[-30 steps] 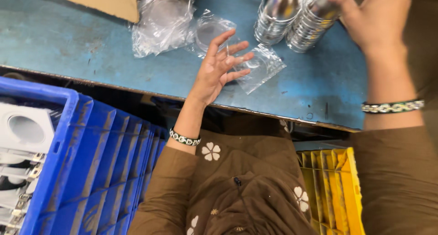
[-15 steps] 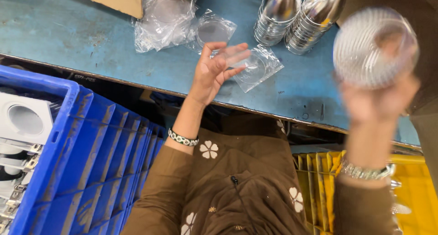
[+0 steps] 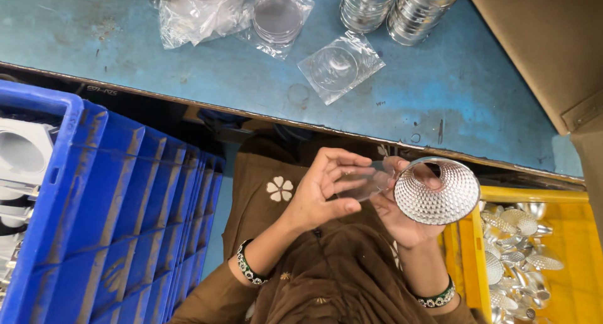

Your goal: The person removes white plastic discs from small bags and places them into a yellow crate. The person then picks up silver cone-shaped light fixtures, inspects them, and places them into the same yellow crate. The person repeats this process with multiple fixtures.

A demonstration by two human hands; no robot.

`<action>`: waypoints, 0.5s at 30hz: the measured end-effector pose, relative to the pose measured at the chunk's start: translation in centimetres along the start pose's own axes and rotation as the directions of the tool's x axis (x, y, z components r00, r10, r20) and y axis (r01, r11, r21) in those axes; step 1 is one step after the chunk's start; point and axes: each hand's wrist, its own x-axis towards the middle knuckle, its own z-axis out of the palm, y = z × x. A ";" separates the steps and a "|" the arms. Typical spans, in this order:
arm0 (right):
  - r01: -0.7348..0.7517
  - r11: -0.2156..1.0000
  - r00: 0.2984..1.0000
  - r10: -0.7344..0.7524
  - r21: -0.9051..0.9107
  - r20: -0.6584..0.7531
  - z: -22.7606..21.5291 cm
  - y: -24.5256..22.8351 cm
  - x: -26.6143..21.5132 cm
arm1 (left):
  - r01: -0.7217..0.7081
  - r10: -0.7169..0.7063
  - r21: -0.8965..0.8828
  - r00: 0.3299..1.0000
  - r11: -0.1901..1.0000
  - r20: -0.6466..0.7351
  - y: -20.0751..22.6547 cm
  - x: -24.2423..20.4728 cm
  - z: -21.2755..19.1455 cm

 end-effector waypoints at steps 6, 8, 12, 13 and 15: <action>-0.003 1.000 0.999 0.002 -0.005 -0.054 -0.1 -0.3 -0.9 | 0.067 -0.129 0.464 0.986 0.883 0.104 2.0 -0.2 1.0; -0.049 0.999 0.999 0.049 -0.013 -0.009 0.1 -1.2 -1.3 | 0.066 -0.133 0.405 0.981 0.912 0.140 2.3 -0.1 1.0; 0.087 0.902 0.990 -0.124 -0.424 -0.061 0.9 -3.4 -2.3 | 0.072 -0.118 0.284 0.982 0.956 0.149 2.4 -0.5 0.7; 0.139 0.741 0.976 -0.216 -0.657 -0.038 1.0 -3.7 -2.4 | 0.087 -0.124 0.242 0.982 0.966 0.145 2.4 -0.7 0.6; 0.191 0.382 0.944 -0.324 -0.904 0.063 1.1 -3.5 -2.6 | 0.115 -0.137 0.156 0.981 0.981 0.139 2.2 -0.9 0.4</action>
